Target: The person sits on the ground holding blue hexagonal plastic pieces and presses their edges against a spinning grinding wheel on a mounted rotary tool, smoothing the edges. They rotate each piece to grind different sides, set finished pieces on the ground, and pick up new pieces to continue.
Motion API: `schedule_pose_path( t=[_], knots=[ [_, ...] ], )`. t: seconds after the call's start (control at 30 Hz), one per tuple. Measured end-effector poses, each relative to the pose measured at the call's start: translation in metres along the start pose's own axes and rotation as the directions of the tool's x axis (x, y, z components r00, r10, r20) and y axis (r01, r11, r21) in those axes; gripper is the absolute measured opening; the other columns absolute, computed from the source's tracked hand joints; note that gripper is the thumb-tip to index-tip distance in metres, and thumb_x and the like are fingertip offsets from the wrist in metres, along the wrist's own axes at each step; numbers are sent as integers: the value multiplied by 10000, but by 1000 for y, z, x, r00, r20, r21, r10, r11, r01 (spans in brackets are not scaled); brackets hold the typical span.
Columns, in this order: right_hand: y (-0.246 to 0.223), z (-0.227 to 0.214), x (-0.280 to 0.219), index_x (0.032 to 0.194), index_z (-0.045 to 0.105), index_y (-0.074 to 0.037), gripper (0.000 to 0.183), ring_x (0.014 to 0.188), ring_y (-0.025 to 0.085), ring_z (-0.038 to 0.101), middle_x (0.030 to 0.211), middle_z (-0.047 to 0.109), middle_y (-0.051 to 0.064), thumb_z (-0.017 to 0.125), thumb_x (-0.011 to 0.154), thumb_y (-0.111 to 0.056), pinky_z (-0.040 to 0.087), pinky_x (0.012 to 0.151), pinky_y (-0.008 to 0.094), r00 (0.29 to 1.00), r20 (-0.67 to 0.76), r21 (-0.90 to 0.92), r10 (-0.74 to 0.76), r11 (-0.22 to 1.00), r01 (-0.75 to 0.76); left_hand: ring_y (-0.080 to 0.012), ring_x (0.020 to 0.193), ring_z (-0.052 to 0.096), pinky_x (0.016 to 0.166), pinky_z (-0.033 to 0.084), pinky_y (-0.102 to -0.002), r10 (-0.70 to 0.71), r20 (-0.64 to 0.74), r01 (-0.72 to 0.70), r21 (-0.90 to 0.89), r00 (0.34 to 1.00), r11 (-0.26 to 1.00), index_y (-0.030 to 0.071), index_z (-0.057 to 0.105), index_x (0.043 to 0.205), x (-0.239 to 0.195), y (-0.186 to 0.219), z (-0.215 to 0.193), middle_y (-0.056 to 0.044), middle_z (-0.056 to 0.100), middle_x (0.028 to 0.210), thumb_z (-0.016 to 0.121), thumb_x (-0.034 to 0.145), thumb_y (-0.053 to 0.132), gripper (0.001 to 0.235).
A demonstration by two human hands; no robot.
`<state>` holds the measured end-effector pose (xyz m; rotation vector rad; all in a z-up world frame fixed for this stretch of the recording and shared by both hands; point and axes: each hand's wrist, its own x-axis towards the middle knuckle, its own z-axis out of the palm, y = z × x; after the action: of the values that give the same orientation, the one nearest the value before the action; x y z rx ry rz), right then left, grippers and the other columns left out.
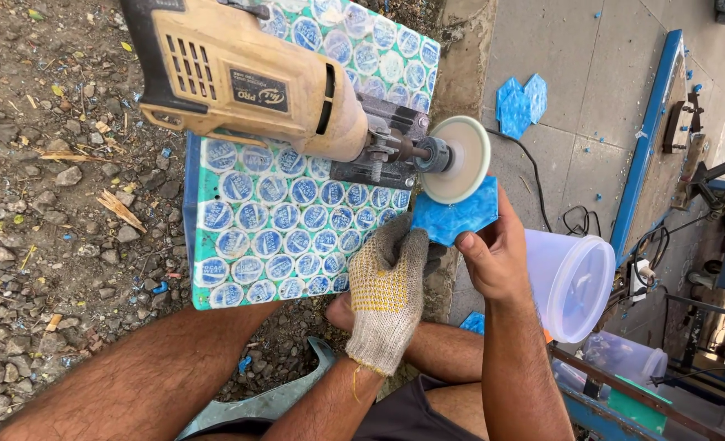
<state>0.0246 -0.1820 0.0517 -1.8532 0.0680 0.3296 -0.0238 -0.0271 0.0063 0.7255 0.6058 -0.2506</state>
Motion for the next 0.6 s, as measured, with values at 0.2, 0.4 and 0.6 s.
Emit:
schedule_pose_path(
  t=[0.2, 0.4, 0.6],
  knots=[
    [-7, 7, 1, 1591, 352, 45, 1072, 1269, 177, 602, 1392, 603, 96, 892, 832, -486, 519, 1077, 338, 1000, 12, -72, -14, 997, 15, -163, 881, 736, 779, 598, -304, 5, -21, -3, 75, 1000, 997, -19, 703, 1191, 1, -1, 0, -113, 776, 1017, 694, 938, 164, 313],
    [-11, 13, 2, 1561, 381, 49, 1040, 1255, 182, 615, 1371, 613, 99, 895, 830, -483, 529, 1069, 345, 1000, -2, -76, -11, 997, 11, -166, 879, 719, 767, 594, -311, 14, -20, -14, -4, 1000, 1000, -25, 694, 1197, 3, -12, 1, -128, 768, 1012, 687, 947, 159, 310],
    [-6, 13, 2, 1550, 379, 50, 1005, 1270, 189, 611, 1386, 603, 99, 911, 843, -426, 519, 1090, 349, 1000, -13, -2, -27, 1000, 27, -164, 879, 725, 768, 592, -306, -14, -13, 14, 7, 1000, 1000, -26, 697, 1187, 3, -3, 2, -124, 775, 1015, 680, 955, 157, 296]
  ],
)
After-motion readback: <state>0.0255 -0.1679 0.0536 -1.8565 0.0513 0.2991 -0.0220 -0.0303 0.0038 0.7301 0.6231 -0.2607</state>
